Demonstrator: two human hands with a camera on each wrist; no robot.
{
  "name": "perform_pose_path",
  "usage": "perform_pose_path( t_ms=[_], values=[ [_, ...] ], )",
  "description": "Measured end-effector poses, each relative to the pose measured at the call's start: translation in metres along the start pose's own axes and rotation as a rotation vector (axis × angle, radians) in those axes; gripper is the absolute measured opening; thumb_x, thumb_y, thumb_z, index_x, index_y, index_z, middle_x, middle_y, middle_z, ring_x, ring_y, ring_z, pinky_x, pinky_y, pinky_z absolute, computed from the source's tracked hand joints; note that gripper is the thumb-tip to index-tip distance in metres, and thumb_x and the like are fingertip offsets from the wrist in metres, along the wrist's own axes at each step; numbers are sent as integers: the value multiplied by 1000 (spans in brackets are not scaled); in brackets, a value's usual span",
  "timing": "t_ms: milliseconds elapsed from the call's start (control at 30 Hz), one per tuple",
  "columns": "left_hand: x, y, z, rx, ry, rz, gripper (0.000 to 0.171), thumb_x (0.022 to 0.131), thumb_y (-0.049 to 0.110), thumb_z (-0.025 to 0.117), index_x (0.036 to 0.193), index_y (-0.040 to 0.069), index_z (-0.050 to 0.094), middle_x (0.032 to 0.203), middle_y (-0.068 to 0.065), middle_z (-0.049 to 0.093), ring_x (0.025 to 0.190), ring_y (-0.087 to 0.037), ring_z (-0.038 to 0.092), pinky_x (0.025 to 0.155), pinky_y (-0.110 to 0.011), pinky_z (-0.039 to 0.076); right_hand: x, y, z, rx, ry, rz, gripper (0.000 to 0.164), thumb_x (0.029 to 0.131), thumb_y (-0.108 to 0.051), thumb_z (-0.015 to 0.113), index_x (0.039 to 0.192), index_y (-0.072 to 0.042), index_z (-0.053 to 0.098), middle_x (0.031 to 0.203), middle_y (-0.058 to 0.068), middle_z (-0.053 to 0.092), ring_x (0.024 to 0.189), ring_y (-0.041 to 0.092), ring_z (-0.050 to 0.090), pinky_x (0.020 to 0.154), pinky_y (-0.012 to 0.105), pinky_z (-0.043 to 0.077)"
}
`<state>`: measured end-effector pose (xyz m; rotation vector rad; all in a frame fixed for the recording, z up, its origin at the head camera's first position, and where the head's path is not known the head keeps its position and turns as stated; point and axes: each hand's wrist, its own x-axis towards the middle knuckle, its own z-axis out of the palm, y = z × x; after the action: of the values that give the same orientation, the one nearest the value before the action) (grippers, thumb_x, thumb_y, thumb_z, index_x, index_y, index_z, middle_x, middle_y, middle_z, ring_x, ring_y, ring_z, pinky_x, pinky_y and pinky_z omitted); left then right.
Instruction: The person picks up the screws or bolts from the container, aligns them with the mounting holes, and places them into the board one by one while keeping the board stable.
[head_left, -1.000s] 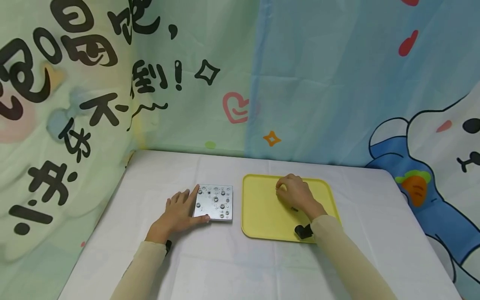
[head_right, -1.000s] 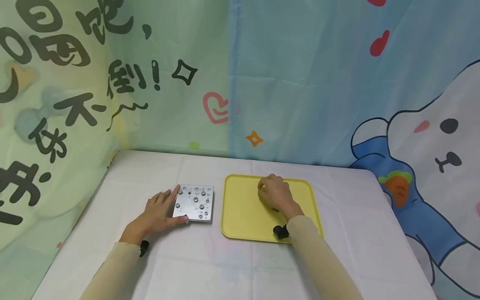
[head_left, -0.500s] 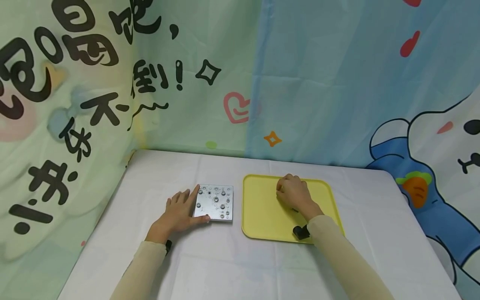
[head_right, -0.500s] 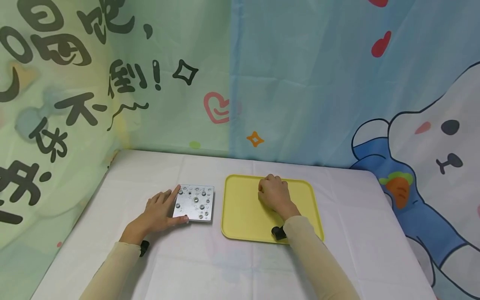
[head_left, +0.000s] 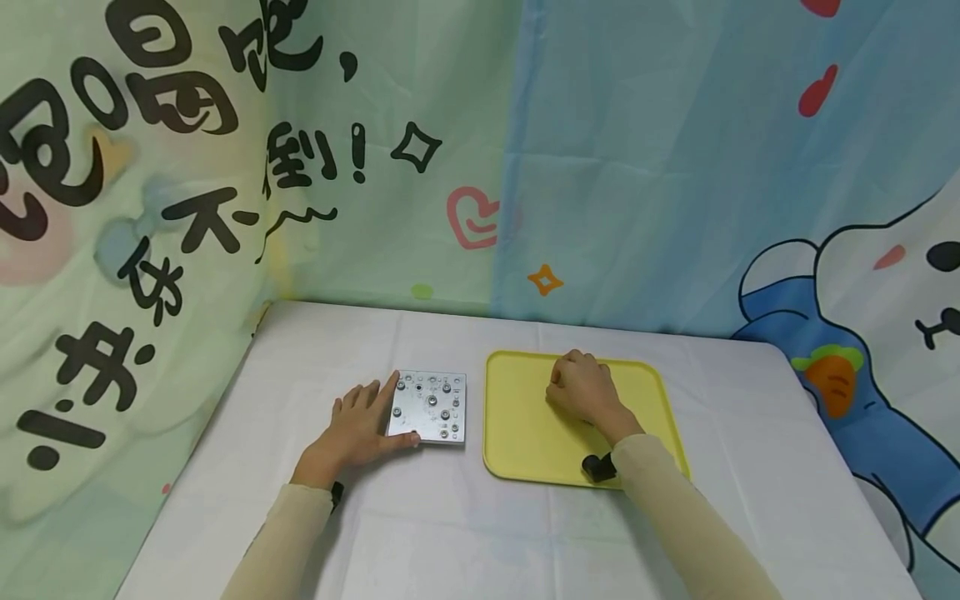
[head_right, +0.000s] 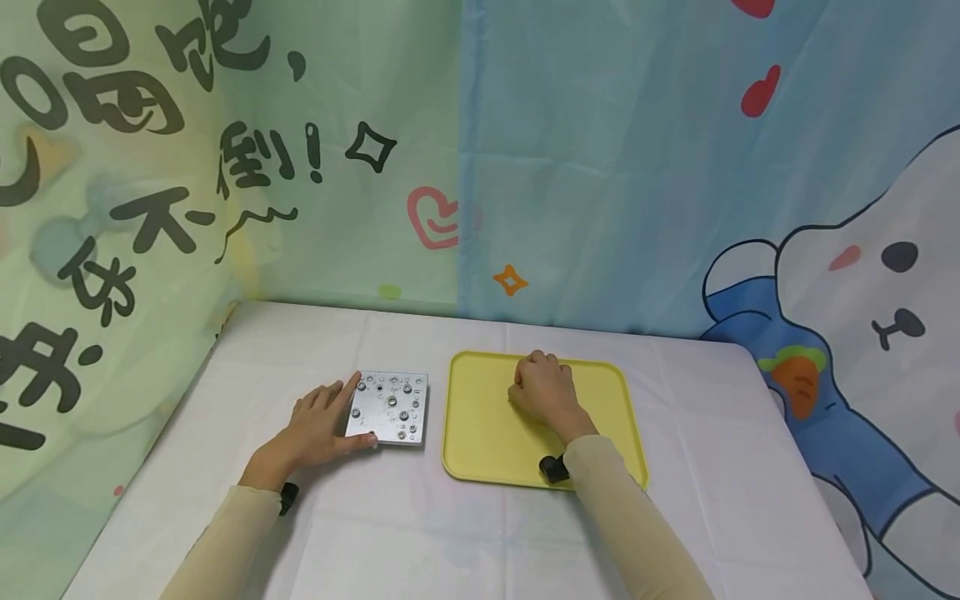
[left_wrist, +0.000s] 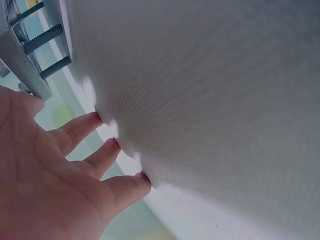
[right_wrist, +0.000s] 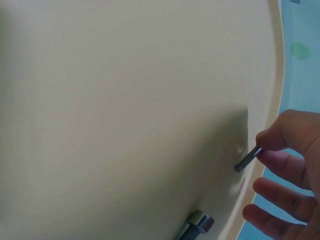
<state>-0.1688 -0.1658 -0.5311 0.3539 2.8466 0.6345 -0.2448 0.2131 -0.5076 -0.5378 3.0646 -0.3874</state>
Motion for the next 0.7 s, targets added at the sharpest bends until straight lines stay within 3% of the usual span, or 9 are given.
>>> perform_pose_path(
  t_ms=[500,700],
  values=[
    [0,2,-2,3,-2,3,110,83,70,65,163,17,11,157,-27,27,141,-52,23,110,-71,15,-3,-13,-2,52,93,-45,8,85,-20,69,82,-13,65,116,18,63,101,39,57,83,58,47],
    [-1,2,-2,1,-4,8,110,83,71,65,163,17,11,157,-27,27,142,-52,22,110,-71,15,-1,-28,-4,135,134,-98,6,85,-17,69,81,-13,66,116,17,64,104,39,58,84,55,48]
  ],
)
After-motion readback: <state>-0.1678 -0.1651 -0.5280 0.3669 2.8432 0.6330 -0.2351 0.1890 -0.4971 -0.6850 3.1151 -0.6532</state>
